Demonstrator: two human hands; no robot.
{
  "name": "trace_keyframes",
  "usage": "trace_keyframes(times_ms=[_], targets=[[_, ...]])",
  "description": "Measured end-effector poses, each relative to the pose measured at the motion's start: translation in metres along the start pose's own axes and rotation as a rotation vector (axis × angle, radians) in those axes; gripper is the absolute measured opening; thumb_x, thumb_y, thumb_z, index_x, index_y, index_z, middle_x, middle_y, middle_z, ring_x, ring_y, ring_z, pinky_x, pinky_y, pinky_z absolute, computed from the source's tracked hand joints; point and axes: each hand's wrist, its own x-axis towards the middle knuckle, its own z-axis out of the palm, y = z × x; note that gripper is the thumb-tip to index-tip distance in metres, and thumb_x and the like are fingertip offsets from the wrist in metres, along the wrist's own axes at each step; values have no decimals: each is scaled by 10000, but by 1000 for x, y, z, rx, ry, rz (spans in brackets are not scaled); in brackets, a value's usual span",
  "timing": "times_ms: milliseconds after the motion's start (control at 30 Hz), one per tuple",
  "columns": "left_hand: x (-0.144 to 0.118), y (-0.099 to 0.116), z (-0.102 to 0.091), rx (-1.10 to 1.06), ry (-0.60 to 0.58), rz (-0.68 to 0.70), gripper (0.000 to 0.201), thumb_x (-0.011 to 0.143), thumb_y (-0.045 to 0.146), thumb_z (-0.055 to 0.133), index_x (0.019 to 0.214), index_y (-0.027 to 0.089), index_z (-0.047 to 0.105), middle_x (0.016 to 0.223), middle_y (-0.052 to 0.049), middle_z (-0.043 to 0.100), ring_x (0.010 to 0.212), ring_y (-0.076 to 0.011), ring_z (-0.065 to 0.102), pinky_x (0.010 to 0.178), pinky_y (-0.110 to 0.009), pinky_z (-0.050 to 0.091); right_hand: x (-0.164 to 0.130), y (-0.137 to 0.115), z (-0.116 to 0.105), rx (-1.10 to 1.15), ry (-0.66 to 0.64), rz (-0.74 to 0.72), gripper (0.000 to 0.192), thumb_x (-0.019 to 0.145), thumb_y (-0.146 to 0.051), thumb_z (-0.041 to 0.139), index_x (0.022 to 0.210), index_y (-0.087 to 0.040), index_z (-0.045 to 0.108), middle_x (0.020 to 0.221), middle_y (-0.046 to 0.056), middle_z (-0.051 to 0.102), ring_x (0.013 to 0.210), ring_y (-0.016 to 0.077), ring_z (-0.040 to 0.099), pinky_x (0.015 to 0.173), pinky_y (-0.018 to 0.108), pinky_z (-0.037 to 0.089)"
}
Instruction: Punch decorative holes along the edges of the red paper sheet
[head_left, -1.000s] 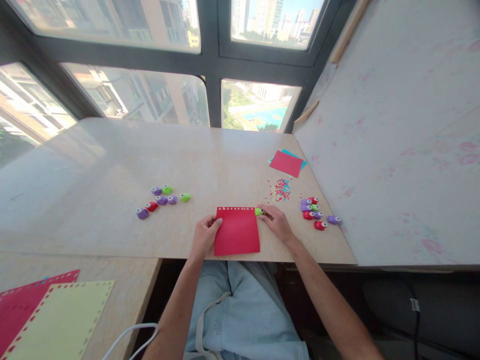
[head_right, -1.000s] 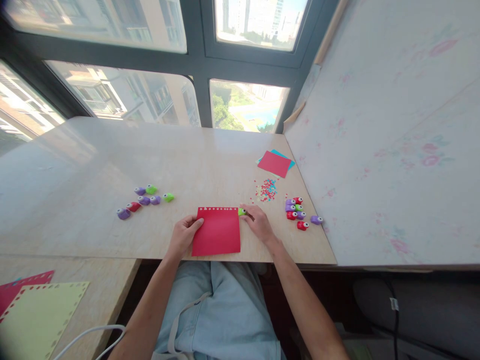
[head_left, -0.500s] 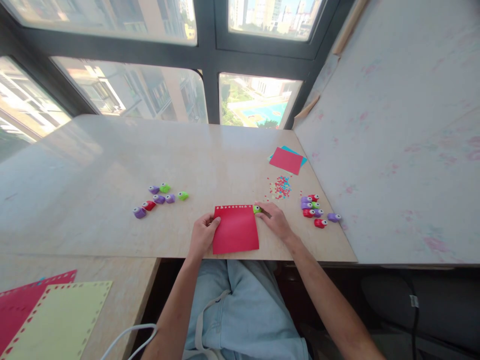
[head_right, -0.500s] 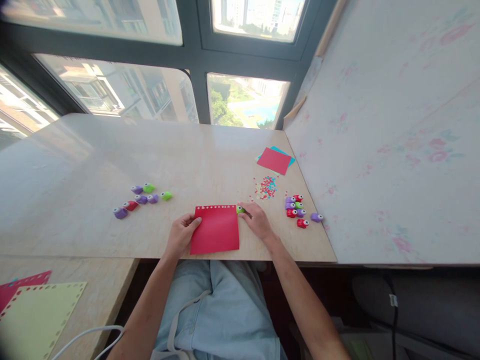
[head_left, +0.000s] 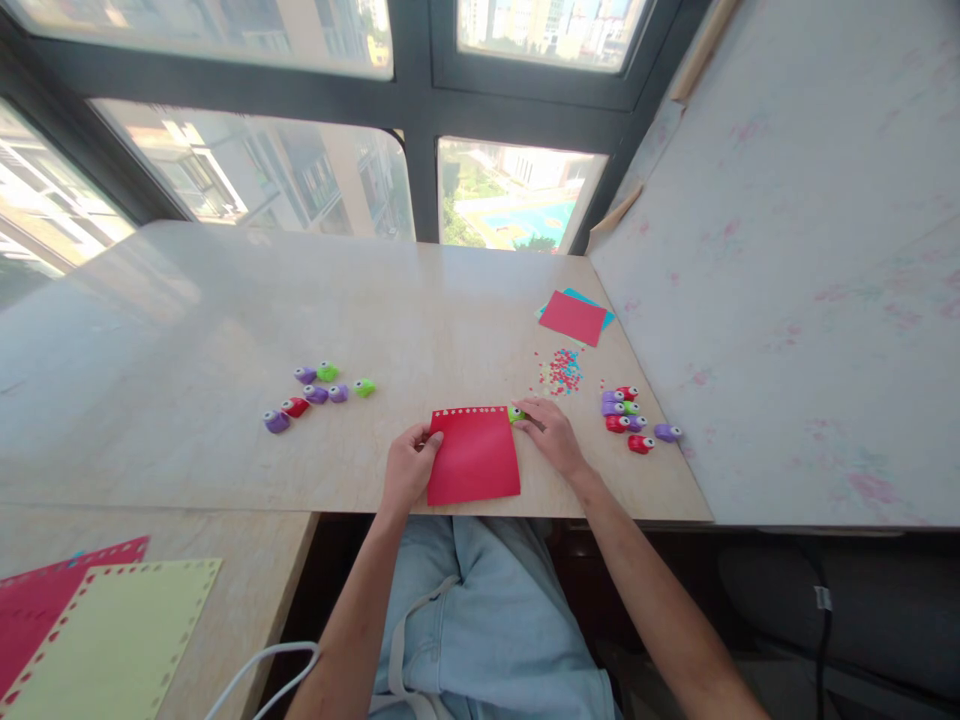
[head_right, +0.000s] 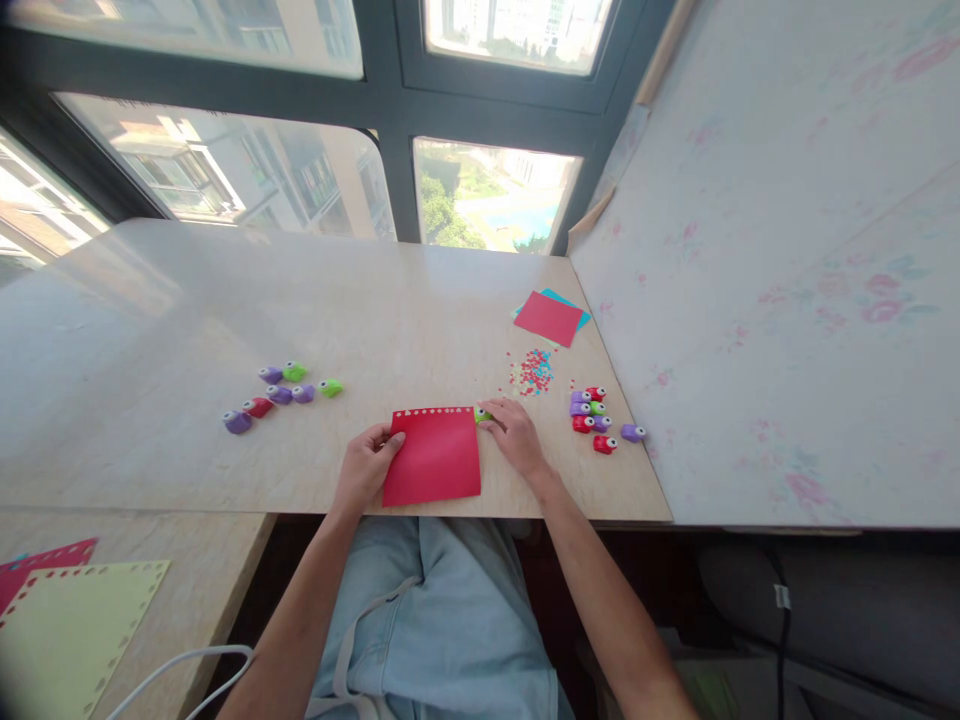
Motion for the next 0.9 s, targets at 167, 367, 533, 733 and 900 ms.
trace_keyframes(times_ms=[167,367,533,733,900], targets=[[0,1,-1,22,26,-5,298,776,422,584,858,149,669,823,-63,695,695,-178,605,607,-257,449,0,1,0,25,1,4,294,874,-190,595,1148,-240,687,1133,80,694,1081,234,605,988,431,459],[0,1,-1,-26,10,-24,310,762,430,606,870,147,673,832,-66,702,697,-181,615,604,-258,457,0,2,1,30,4,23,304,859,-176,600,1137,-259,693,1131,67,698,1088,231,610,992,434,459],[1,1,-2,-20,-1,-17,313,768,430,608,879,146,679,849,-73,707,721,-189,624,624,-266,464,0,4,2,36,11,34,303,854,-185,609,1135,-260,693,1110,65,705,1077,233,616,985,440,464],[-1,3,1,56,31,-5,288,789,405,583,875,148,681,841,-68,708,739,-196,630,650,-278,469,1,3,1,44,13,26,292,858,-189,596,1125,-251,695,1103,71,707,1068,236,620,979,439,465],[-1,1,1,69,23,11,269,803,399,578,863,157,680,845,-59,709,755,-196,635,657,-274,471,1,1,1,42,8,30,287,866,-200,586,1126,-257,693,1115,70,700,1075,233,615,982,435,460]])
